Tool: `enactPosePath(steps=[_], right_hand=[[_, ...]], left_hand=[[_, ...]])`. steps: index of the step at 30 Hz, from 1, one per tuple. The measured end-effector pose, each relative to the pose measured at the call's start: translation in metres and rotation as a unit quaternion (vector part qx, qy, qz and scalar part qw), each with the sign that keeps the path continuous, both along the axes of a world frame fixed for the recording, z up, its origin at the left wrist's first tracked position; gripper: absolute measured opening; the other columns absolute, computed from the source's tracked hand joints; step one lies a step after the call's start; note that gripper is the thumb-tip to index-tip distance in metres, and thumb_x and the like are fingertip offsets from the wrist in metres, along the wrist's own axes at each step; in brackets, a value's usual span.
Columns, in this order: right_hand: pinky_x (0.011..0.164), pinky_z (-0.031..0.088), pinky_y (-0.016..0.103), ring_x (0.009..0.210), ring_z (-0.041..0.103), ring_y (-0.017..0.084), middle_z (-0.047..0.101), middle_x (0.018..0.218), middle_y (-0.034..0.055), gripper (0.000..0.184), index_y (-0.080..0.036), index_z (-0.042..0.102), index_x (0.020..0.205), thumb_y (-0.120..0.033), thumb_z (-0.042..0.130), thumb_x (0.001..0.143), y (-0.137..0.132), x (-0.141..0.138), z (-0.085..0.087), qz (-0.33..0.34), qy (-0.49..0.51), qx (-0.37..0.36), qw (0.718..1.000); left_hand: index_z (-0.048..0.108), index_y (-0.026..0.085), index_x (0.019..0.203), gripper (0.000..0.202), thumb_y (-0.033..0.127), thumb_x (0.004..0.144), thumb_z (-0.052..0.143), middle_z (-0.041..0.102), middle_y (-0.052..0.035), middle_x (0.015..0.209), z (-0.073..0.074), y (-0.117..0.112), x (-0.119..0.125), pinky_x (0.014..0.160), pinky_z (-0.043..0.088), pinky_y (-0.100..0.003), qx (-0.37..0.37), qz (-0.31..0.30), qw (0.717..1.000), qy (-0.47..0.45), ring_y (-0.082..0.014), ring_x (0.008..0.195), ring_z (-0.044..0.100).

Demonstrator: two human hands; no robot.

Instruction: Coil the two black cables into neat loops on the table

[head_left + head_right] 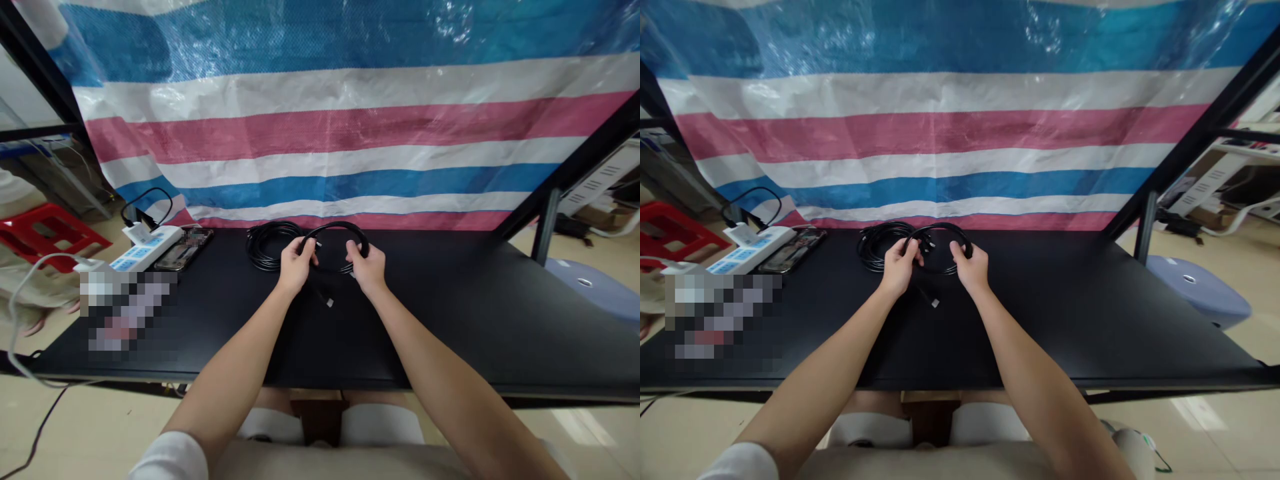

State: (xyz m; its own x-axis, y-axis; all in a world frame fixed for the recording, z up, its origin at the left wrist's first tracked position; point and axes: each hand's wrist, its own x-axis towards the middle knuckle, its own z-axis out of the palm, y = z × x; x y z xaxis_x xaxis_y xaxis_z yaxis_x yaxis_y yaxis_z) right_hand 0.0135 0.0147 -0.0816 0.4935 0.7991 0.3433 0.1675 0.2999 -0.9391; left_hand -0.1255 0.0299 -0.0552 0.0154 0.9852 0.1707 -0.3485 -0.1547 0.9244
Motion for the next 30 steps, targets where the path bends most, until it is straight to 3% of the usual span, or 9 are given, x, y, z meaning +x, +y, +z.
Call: enactPosePath(steps=[3,7,11,17,21,24,27,30], right_hand=[[0.051,0.04,0.028,0.048,0.046,0.013,0.047,0.046,-0.0042,0.045,-0.024,0.044,0.052,-0.062,0.066,0.062,0.0,-0.001,-0.005,0.01,-0.069,-0.007,0.998],[0.056,0.041,0.029,0.051,0.05,0.015,0.05,0.05,-0.003,0.039,-0.024,0.045,0.054,-0.057,0.064,0.065,-0.002,-0.001,-0.005,0.031,-0.123,-0.015,0.992],[0.06,0.044,0.031,0.055,0.054,0.017,0.054,0.055,-0.0022,0.034,-0.025,0.046,0.061,-0.052,0.066,0.066,-0.005,0.0,-0.003,0.017,-0.153,-0.014,0.988],[0.069,0.049,0.034,0.068,0.063,0.022,0.064,0.067,0.0007,0.036,-0.024,0.053,0.093,-0.05,0.064,0.07,-0.006,-0.006,-0.007,-0.021,-0.131,0.014,0.991],[0.075,0.048,0.036,0.074,0.063,0.024,0.066,0.074,0.0038,0.03,-0.025,0.057,0.092,-0.051,0.056,0.076,-0.003,-0.012,-0.005,0.019,-0.156,0.032,0.987],[0.073,0.046,0.033,0.071,0.061,0.023,0.062,0.066,0.0023,0.022,-0.026,0.058,0.08,-0.047,0.052,0.08,0.008,-0.018,0.004,0.056,-0.189,0.019,0.98],[0.071,0.043,0.031,0.067,0.059,0.021,0.058,0.061,0.0022,0.02,-0.025,0.054,0.066,-0.036,0.05,0.082,0.029,-0.028,0.017,0.048,-0.255,-0.01,0.966],[0.073,0.043,0.032,0.072,0.061,0.022,0.063,0.069,0.0057,0.018,-0.023,0.055,0.069,-0.025,0.046,0.084,0.051,-0.044,0.028,0.023,-0.325,-0.026,0.945]], left_hand=[[0.045,0.019,0.054,0.049,0.051,0.056,0.082,0.036,0.0104,0.035,0.0,-0.001,-0.002,0.035,0.025,-0.019,0.005,0.047,0.999,-0.012,-0.0043,0.032,0.034],[0.035,0.021,0.049,0.064,0.062,0.043,0.083,0.026,0.0122,0.033,0.0,0.0,-0.006,0.032,0.021,-0.018,-0.026,0.02,0.998,-0.05,-0.0026,0.029,0.026],[0.041,0.019,0.051,0.06,0.069,0.056,0.074,0.024,0.0116,0.034,0.002,0.001,-0.006,0.033,0.021,-0.018,-0.081,-0.016,0.995,-0.054,-0.0029,0.029,0.024],[0.048,0.018,0.058,0.048,0.059,0.072,0.07,0.023,0.011,0.039,0.006,0.003,-0.008,0.034,0.023,-0.017,-0.107,-0.002,0.992,-0.069,-0.0031,0.032,0.024],[0.047,0.019,0.064,0.037,0.046,0.076,0.07,0.031,0.0097,0.044,0.008,0.008,-0.016,0.036,0.025,-0.017,-0.085,0.037,0.991,-0.094,-0.0038,0.036,0.029],[0.049,0.021,0.075,0.026,0.035,0.075,0.07,0.043,0.0085,0.05,0.009,0.016,-0.026,0.04,0.029,-0.018,-0.065,0.077,0.989,-0.108,-0.0058,0.04,0.038],[0.049,0.022,0.083,0.017,0.026,0.076,0.064,0.055,0.006,0.059,0.01,0.024,-0.036,0.049,0.039,-0.02,-0.037,0.131,0.986,-0.092,-0.008,0.047,0.048],[0.049,0.022,0.086,0.01,0.02,0.079,0.055,0.062,0.003,0.068,0.011,0.027,-0.045,0.063,0.047,-0.024,0.005,0.216,0.976,-0.022,-0.0104,0.058,0.057]])
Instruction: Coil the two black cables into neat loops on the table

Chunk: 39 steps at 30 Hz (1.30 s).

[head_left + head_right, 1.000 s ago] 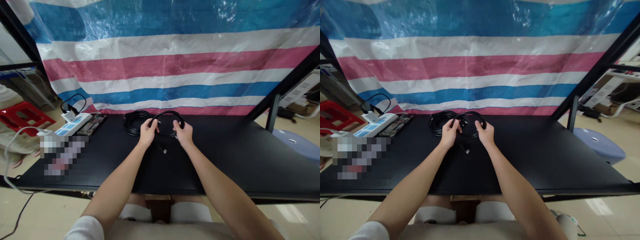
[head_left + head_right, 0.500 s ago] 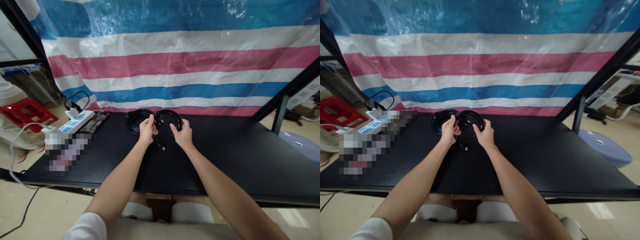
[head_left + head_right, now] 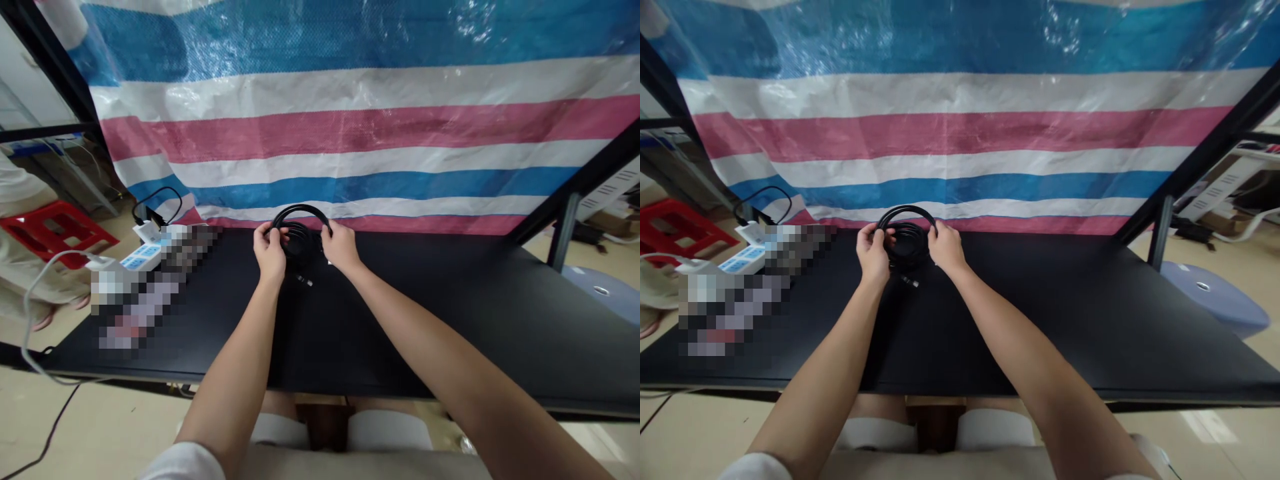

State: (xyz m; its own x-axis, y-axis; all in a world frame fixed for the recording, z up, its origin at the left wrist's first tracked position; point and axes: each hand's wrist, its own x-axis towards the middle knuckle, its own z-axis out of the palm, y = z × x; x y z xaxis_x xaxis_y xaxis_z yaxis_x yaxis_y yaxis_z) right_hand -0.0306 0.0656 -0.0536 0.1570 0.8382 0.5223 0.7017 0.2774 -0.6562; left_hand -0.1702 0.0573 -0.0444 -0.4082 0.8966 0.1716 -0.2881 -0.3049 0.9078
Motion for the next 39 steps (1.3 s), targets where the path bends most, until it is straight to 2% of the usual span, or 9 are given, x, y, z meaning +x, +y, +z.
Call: enactPosePath(steps=[6,12,16,21,24,27,31,35,39], right_hand=[[0.073,0.046,0.034,0.082,0.064,0.026,0.068,0.085,0.0124,0.025,-0.019,0.064,0.083,-0.021,0.041,0.09,0.02,-0.032,0.003,-0.031,-0.084,-0.074,0.993],[0.072,0.049,0.038,0.087,0.065,0.029,0.062,0.106,0.0171,0.025,-0.016,0.068,0.096,-0.022,0.045,0.088,0.024,-0.052,-0.001,-0.065,-0.092,-0.177,0.978],[0.077,0.049,0.039,0.096,0.062,0.028,0.059,0.119,0.0167,0.032,-0.017,0.063,0.116,-0.024,0.046,0.09,0.02,-0.054,0.001,-0.083,-0.11,-0.136,0.981],[0.098,0.04,0.042,0.113,0.051,0.027,0.068,0.106,0.0087,0.031,-0.022,0.074,0.087,-0.041,0.049,0.092,0.004,-0.042,-0.004,0.11,-0.265,-0.082,0.954],[0.105,0.034,0.048,0.122,0.043,0.031,0.066,0.113,0.0096,0.038,-0.022,0.074,0.093,-0.055,0.058,0.083,-0.006,-0.034,-0.004,0.159,-0.32,-0.108,0.928],[0.106,0.032,0.053,0.125,0.04,0.035,0.066,0.114,0.0127,0.051,-0.021,0.073,0.099,-0.065,0.058,0.078,-0.015,-0.026,0.0,0.143,-0.338,-0.149,0.918],[0.099,0.04,0.051,0.124,0.042,0.036,0.067,0.109,0.0134,0.047,-0.022,0.073,0.096,-0.063,0.057,0.08,-0.033,0.0,0.004,0.11,-0.342,-0.173,0.917],[0.096,0.043,0.049,0.122,0.042,0.035,0.067,0.101,0.0124,0.044,-0.022,0.072,0.095,-0.061,0.059,0.08,-0.058,0.045,0.0,0.072,-0.349,-0.174,0.918],[0.095,0.043,0.048,0.119,0.042,0.034,0.067,0.101,0.012,0.042,-0.021,0.072,0.092,-0.059,0.06,0.079,-0.078,0.089,-0.006,0.007,-0.339,-0.184,0.923]], left_hand=[[0.055,0.023,0.09,0.013,0.017,0.079,0.055,0.068,-0.005,0.093,-0.006,0.004,-0.019,0.093,0.045,-0.032,-0.08,0.125,0.965,0.216,-0.0223,0.102,0.063],[0.054,0.022,0.106,0.034,0.012,0.073,0.057,0.061,-0.0133,0.119,-0.015,0.01,-0.027,0.104,0.038,-0.044,-0.182,0.16,0.935,0.259,-0.03,0.122,0.053],[0.056,0.019,0.103,0.037,0.008,0.067,0.058,0.058,-0.0188,0.12,-0.019,0.012,-0.03,0.103,0.039,-0.05,-0.229,0.199,0.914,0.269,-0.0342,0.12,0.053],[0.06,0.02,0.081,0.027,0.003,0.06,0.055,0.067,-0.0122,0.096,-0.019,0.013,-0.038,0.099,0.043,-0.044,-0.222,0.161,0.92,0.279,-0.0303,0.103,0.063],[0.061,0.022,0.074,0.019,0.007,0.062,0.057,0.07,-0.0107,0.091,-0.015,0.011,-0.041,0.096,0.045,-0.043,-0.22,0.149,0.921,0.286,-0.0306,0.099,0.064],[0.064,0.023,0.071,0.011,0.014,0.065,0.061,0.071,-0.0094,0.088,-0.011,0.008,-0.041,0.095,0.046,-0.042,-0.193,0.106,0.927,0.304,-0.0306,0.099,0.065],[0.067,0.023,0.068,0.002,0.023,0.069,0.065,0.073,-0.0069,0.083,-0.009,0.002,-0.031,0.093,0.047,-0.037,-0.155,-0.006,0.933,0.325,-0.0284,0.098,0.066],[0.071,0.021,0.084,0.013,0.026,0.073,0.064,0.075,-0.0058,0.096,-0.011,-0.004,-0.017,0.096,0.047,-0.034,-0.124,-0.129,0.915,0.361,-0.0241,0.101,0.067],[0.07,0.021,0.092,0.018,0.024,0.076,0.063,0.073,-0.0059,0.106,-0.013,-0.008,-0.009,0.097,0.048,-0.033,-0.116,-0.144,0.892,0.413,-0.0228,0.103,0.066]])
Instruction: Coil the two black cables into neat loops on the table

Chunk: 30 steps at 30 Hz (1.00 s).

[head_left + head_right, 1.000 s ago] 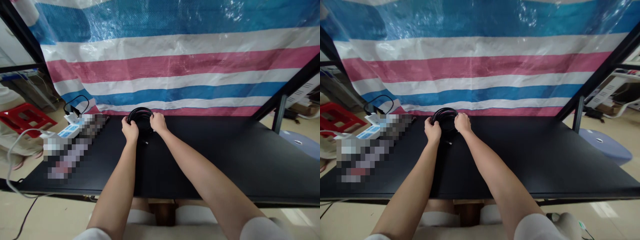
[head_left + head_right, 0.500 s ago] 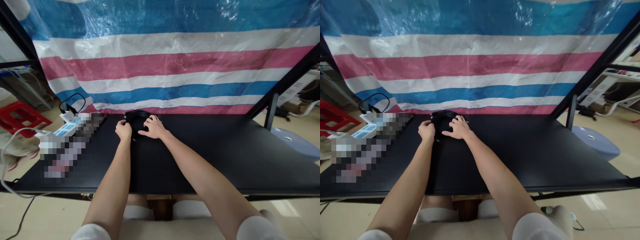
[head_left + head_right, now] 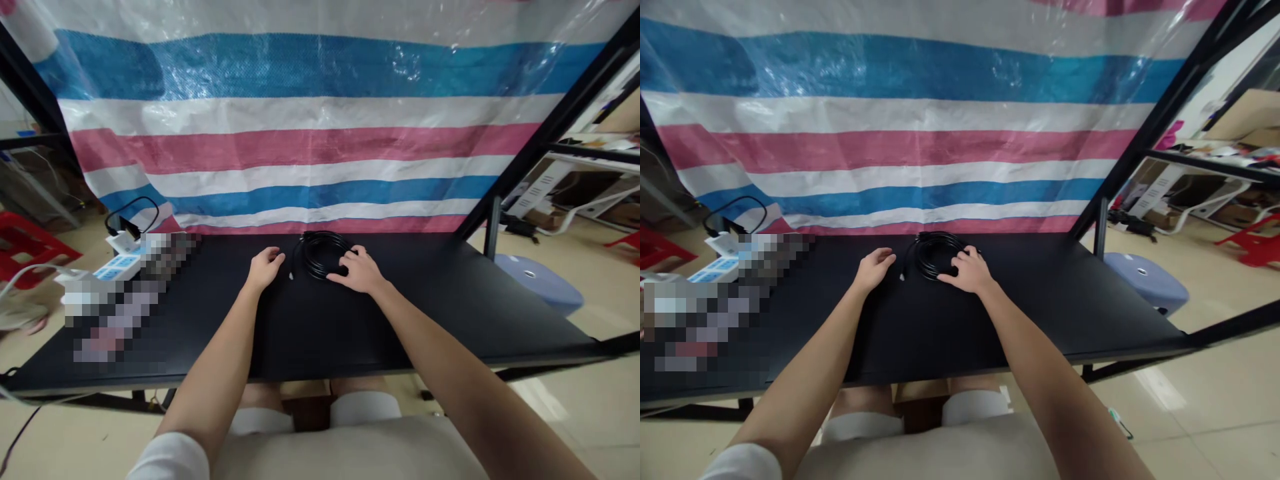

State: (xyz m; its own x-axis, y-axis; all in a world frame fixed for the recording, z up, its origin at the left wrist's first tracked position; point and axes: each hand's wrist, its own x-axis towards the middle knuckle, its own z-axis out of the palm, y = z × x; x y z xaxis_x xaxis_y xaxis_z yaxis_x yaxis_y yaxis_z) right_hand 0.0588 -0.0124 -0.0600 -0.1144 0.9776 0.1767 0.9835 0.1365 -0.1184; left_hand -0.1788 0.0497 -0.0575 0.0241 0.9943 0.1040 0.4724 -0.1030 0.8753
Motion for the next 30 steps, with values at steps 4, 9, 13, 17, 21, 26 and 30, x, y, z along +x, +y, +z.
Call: enactPosePath(steps=[4,9,13,17,21,26,30], right_hand=[[0.093,0.041,0.049,0.116,0.042,0.035,0.067,0.101,0.0125,0.041,-0.021,0.071,0.089,-0.058,0.06,0.078,-0.003,0.022,-0.01,-0.085,0.015,0.04,0.995],[0.091,0.038,0.051,0.116,0.04,0.037,0.064,0.106,0.0155,0.041,-0.018,0.072,0.085,-0.056,0.062,0.076,0.013,0.019,-0.02,-0.203,0.065,0.077,0.974],[0.09,0.036,0.053,0.113,0.04,0.037,0.063,0.103,0.0154,0.04,-0.018,0.071,0.077,-0.057,0.064,0.071,0.026,0.015,-0.027,-0.232,0.107,0.094,0.962],[0.09,0.035,0.053,0.108,0.04,0.035,0.062,0.097,0.0129,0.035,-0.021,0.068,0.071,-0.056,0.068,0.066,0.029,0.021,-0.037,-0.214,0.148,0.154,0.953],[0.09,0.035,0.051,0.104,0.042,0.033,0.062,0.097,0.0117,0.03,-0.021,0.069,0.075,-0.05,0.068,0.067,0.029,0.024,-0.044,-0.195,0.186,0.246,0.931],[0.087,0.034,0.051,0.107,0.04,0.032,0.061,0.105,0.012,0.026,-0.022,0.069,0.071,-0.043,0.056,0.079,0.03,0.022,-0.044,-0.226,0.213,0.327,0.893],[0.085,0.033,0.051,0.107,0.041,0.033,0.062,0.108,0.0129,0.026,-0.02,0.066,0.062,-0.037,0.055,0.078,0.032,0.021,-0.043,-0.247,0.216,0.318,0.889]], left_hand=[[0.069,0.021,0.088,0.015,0.021,0.076,0.061,0.073,-0.0061,0.101,0.0,0.0,0.0,0.093,0.05,-0.033,0.008,0.031,0.999,0.027,-0.023,0.1,0.067],[0.067,0.019,0.084,0.013,0.019,0.075,0.057,0.071,-0.0082,0.098,0.0,0.004,-0.004,0.094,0.048,-0.034,0.028,0.117,0.991,0.059,-0.0233,0.099,0.066],[0.065,0.018,0.082,0.013,0.018,0.074,0.055,0.069,-0.0111,0.101,-0.001,0.005,-0.004,0.095,0.047,-0.036,0.03,0.157,0.982,0.101,-0.0254,0.102,0.064],[0.065,0.019,0.081,0.013,0.018,0.073,0.055,0.067,-0.0107,0.102,-0.002,0.004,-0.001,0.092,0.048,-0.036,0.033,0.143,0.98,0.134,-0.0264,0.103,0.063],[0.065,0.019,0.083,0.015,0.017,0.074,0.054,0.065,-0.0107,0.104,-0.003,0.003,0.002,0.095,0.046,-0.036,0.025,0.132,0.975,0.174,-0.0265,0.105,0.061],[0.065,0.019,0.089,0.017,0.018,0.076,0.055,0.061,-0.0124,0.113,0.0,0.001,0.006,0.099,0.043,-0.039,0.01,0.147,0.967,0.206,-0.0283,0.114,0.057],[0.065,0.018,0.096,0.02,0.019,0.079,0.055,0.057,-0.0145,0.122,0.005,-0.002,0.009,0.102,0.04,-0.04,-0.018,0.166,0.961,0.222,-0.0288,0.121,0.052]])
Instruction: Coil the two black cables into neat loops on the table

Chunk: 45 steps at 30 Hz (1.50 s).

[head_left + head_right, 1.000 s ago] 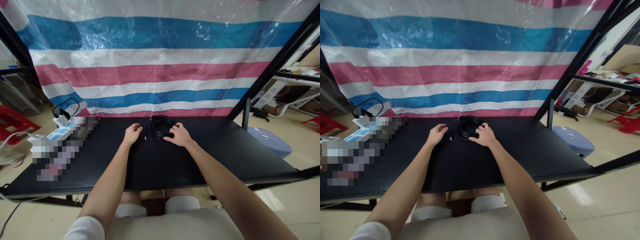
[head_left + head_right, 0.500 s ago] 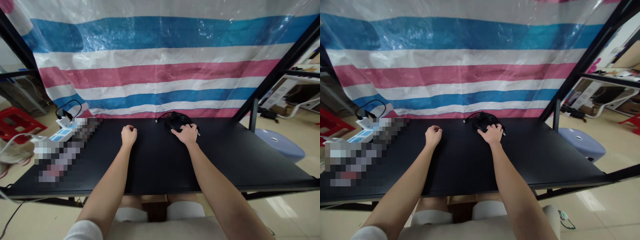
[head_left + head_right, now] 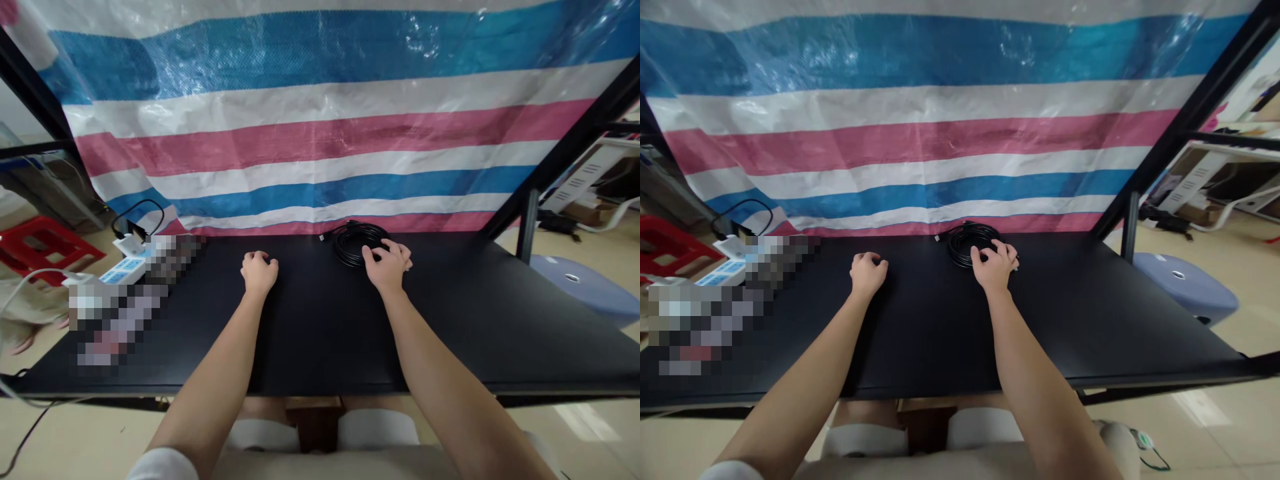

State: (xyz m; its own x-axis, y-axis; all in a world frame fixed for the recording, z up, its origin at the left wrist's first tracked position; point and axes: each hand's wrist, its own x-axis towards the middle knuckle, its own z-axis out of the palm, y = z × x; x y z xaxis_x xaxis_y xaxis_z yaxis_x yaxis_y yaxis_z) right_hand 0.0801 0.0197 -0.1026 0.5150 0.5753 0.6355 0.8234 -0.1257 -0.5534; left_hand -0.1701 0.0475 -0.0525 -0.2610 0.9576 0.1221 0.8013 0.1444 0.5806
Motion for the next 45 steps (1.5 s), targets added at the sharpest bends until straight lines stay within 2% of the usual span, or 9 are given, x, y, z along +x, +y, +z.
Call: enactPosePath(steps=[8,11,20,24,32,36,39,42,45], right_hand=[[0.08,0.033,0.044,0.091,0.047,0.028,0.06,0.07,0.0081,0.019,-0.019,0.054,0.052,-0.025,0.052,0.07,-0.004,0.001,0.007,0.0,0.043,-0.035,0.998],[0.079,0.034,0.045,0.094,0.045,0.029,0.06,0.079,0.0097,0.011,-0.019,0.061,0.062,-0.023,0.051,0.068,-0.005,0.0,0.008,-0.028,0.064,-0.041,0.997],[0.078,0.04,0.047,0.097,0.043,0.031,0.055,0.107,0.0152,0.029,-0.019,0.066,0.094,-0.027,0.05,0.071,0.005,0.01,-0.006,-0.131,0.087,0.01,0.988],[0.079,0.042,0.05,0.092,0.044,0.032,0.054,0.1,0.0168,0.022,-0.017,0.068,0.08,-0.031,0.056,0.068,0.008,0.018,-0.008,-0.168,0.135,0.005,0.976],[0.078,0.045,0.038,0.072,0.051,0.021,0.05,0.071,0.004,0.04,-0.015,0.072,0.102,-0.037,0.044,0.082,0.001,0.019,0.01,-0.029,0.136,0.068,0.988],[0.074,0.047,0.034,0.071,0.053,0.019,0.053,0.076,0.0052,0.045,-0.016,0.072,0.102,-0.044,0.04,0.087,-0.003,0.009,0.014,0.027,0.089,0.112,0.989],[0.075,0.048,0.034,0.074,0.056,0.02,0.055,0.081,0.0075,0.047,-0.017,0.072,0.101,-0.046,0.037,0.089,-0.006,-0.001,0.017,0.062,0.052,0.102,0.992],[0.078,0.048,0.035,0.079,0.058,0.021,0.056,0.084,0.0089,0.048,-0.018,0.072,0.102,-0.046,0.035,0.091,-0.009,-0.01,0.02,0.08,0.027,0.083,0.993],[0.078,0.049,0.035,0.079,0.058,0.022,0.058,0.084,0.0093,0.047,-0.018,0.072,0.102,-0.046,0.035,0.091,-0.011,-0.017,0.022,0.104,0.024,0.08,0.991]], left_hand=[[0.064,0.018,0.098,0.021,0.022,0.08,0.054,0.056,-0.0165,0.124,0.007,-0.003,-0.002,0.103,0.039,-0.042,-0.003,0.011,1.0,0.013,-0.0309,0.123,0.05],[0.064,0.018,0.095,0.019,0.022,0.079,0.055,0.057,-0.017,0.121,0.007,-0.004,-0.005,0.101,0.04,-0.044,-0.004,0.018,1.0,0.012,-0.0325,0.119,0.053],[0.062,0.021,0.079,0.007,0.023,0.073,0.058,0.064,-0.0135,0.105,-0.004,0.005,-0.009,0.093,0.045,-0.043,0.029,-0.022,0.999,-0.03,-0.0321,0.108,0.06],[0.062,0.021,0.078,0.007,0.024,0.073,0.058,0.066,-0.0117,0.1,-0.006,0.009,-0.011,0.092,0.046,-0.041,0.027,-0.021,0.998,-0.057,-0.0298,0.104,0.062],[0.065,0.018,0.091,0.019,0.024,0.074,0.059,0.065,-0.0123,0.107,-0.009,0.005,-0.006,0.095,0.046,-0.039,0.063,-0.047,0.995,-0.056,-0.0275,0.107,0.061],[0.061,0.017,0.111,0.04,0.031,0.074,0.064,0.063,-0.0121,0.119,-0.016,-0.002,0.005,0.104,0.041,-0.04,0.148,-0.175,0.97,-0.076,-0.0267,0.117,0.056],[0.058,0.017,0.12,0.051,0.035,0.073,0.067,0.059,-0.0125,0.128,-0.02,-0.007,0.015,0.107,0.038,-0.041,0.146,-0.275,0.945,-0.099,-0.0272,0.123,0.052],[0.062,0.019,0.11,0.035,0.032,0.078,0.061,0.066,-0.0095,0.117,-0.021,-0.009,0.024,0.1,0.044,-0.039,0.111,-0.301,0.936,-0.146,-0.0244,0.113,0.059],[0.062,0.02,0.088,0.012,0.028,0.081,0.056,0.07,-0.0046,0.087,-0.022,-0.007,0.03,0.083,0.051,-0.034,0.08,-0.282,0.927,-0.236,-0.0192,0.085,0.065]])
